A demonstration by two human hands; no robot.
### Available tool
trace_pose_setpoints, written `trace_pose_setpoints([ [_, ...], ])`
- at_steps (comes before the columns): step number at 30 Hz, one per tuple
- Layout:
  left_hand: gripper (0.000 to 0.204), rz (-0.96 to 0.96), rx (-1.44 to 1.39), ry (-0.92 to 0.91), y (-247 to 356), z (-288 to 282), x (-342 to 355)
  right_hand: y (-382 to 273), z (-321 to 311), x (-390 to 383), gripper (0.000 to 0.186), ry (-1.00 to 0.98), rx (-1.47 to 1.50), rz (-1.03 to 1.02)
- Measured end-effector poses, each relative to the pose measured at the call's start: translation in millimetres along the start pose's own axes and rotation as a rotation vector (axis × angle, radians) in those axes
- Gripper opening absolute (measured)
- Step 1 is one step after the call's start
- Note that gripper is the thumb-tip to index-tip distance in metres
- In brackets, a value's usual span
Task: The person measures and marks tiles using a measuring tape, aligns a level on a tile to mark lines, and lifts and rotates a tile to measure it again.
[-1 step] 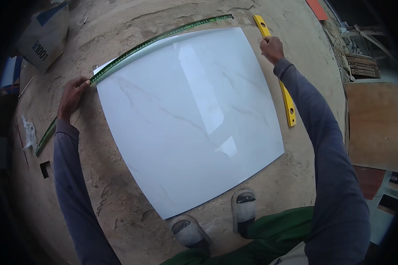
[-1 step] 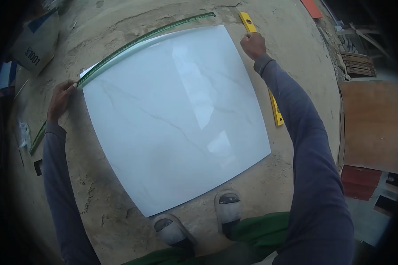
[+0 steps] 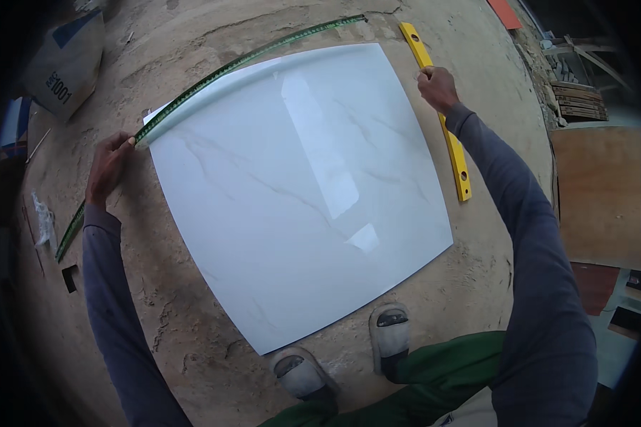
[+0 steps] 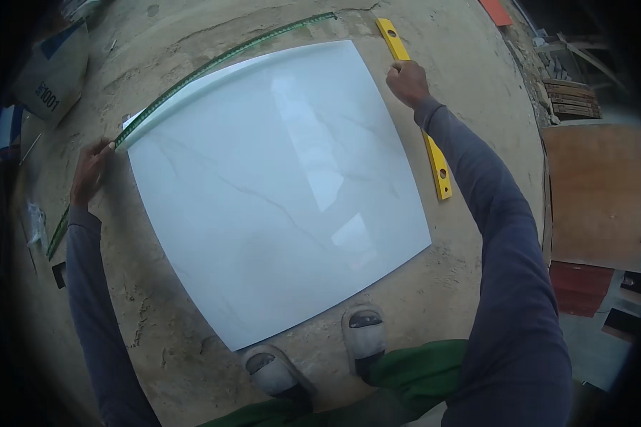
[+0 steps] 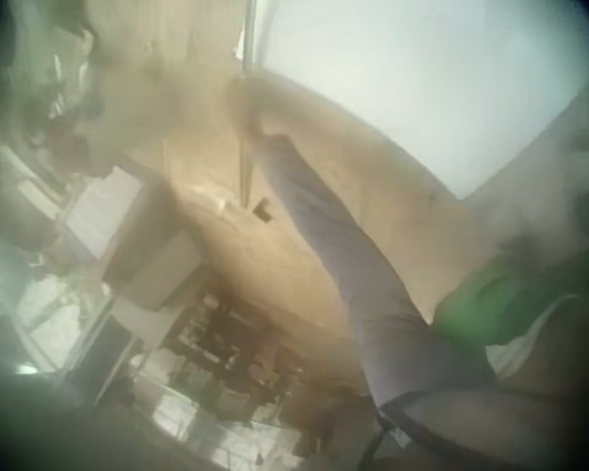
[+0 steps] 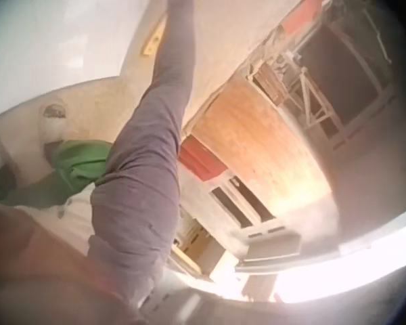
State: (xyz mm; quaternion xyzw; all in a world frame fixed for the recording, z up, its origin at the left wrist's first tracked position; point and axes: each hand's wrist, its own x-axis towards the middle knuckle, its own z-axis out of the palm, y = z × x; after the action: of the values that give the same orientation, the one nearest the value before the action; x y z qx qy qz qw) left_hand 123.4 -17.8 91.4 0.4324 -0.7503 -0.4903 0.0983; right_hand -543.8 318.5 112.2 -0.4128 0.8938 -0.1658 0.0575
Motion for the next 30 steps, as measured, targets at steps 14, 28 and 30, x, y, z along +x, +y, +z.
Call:
trace_pose_setpoints([
  [14, 0.019, -0.204, 0.186, 0.121, -78, -31, -215, 216, -97, -277, 0.025, 0.083, 0.274, 0.472],
  [28, 0.043, -0.206, 0.541, 0.140, -14, -15, -354, 185, -59, -225, 0.064, 0.023, -0.104, 0.454],
  [30, 0.040, -0.253, 0.611, 0.073, 8, -16, -339, 176, -54, -226, 0.071, -0.058, -0.147, 0.396],
])
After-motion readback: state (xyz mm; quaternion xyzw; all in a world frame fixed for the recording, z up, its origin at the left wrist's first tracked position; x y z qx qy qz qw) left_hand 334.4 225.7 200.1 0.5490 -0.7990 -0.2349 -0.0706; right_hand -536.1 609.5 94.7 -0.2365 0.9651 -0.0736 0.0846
